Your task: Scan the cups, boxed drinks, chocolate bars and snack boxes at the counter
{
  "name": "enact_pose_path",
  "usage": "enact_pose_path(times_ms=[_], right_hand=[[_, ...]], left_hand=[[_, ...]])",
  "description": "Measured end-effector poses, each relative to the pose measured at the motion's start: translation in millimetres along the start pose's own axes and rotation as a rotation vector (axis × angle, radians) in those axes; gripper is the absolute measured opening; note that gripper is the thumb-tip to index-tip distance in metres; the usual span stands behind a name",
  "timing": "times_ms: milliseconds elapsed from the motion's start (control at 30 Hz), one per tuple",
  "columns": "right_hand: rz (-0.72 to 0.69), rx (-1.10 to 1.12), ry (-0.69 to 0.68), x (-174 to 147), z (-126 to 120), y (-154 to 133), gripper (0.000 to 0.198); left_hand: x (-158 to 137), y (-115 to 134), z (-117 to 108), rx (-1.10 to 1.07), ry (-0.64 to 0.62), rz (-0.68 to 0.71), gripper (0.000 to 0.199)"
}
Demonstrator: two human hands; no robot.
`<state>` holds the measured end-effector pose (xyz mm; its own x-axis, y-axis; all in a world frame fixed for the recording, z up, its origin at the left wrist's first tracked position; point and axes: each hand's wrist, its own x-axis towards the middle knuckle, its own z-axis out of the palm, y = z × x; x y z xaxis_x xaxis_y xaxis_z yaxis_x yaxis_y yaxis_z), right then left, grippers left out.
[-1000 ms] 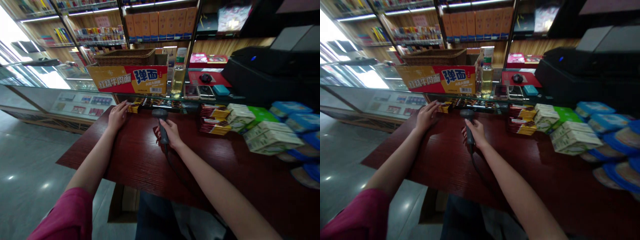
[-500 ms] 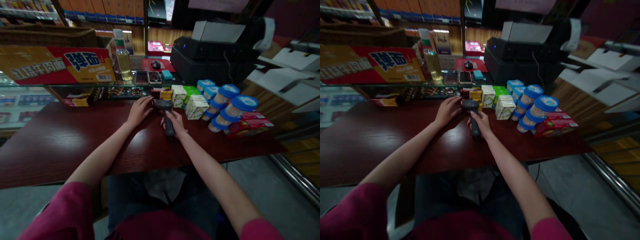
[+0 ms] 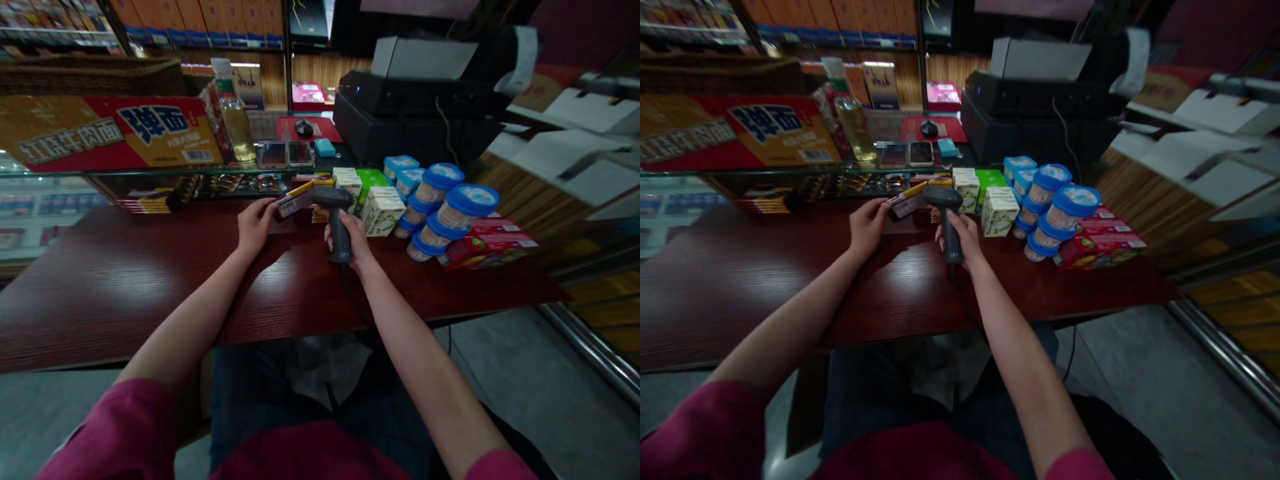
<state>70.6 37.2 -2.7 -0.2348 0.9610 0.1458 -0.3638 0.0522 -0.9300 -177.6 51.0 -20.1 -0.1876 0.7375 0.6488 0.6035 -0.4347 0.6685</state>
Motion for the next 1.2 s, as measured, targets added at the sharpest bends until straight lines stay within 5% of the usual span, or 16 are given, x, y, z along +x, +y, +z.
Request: enact_pose_path(times_ms=[267, 667, 800, 967, 1200], right_hand=[[0.149, -0.026, -0.181, -9, 14, 1, 0.061], [0.222, -0.049, -0.191, -8, 12, 8, 0.059], [0.248, -0.061, -0.208, -11, 12, 6, 0.06], [0.31, -0.103, -0.269, -8, 28, 12, 0.05], [0.357, -0.073, -0.418, 24, 107, 42, 0.053]], left_hand=[[-5, -14, -14, -0.237, -0.169, -0.351, 0.053], [-7, -15, -19, -0.314, -0.193, -0.371, 0.054], [-8, -30, -64, -0.169, -0.145, -0.213, 0.041], [-13, -66, -155, 0.052, 0.02, -0.166, 0.035], [3, -113, -246, 0.457, 0.257, -0.003, 0.035]])
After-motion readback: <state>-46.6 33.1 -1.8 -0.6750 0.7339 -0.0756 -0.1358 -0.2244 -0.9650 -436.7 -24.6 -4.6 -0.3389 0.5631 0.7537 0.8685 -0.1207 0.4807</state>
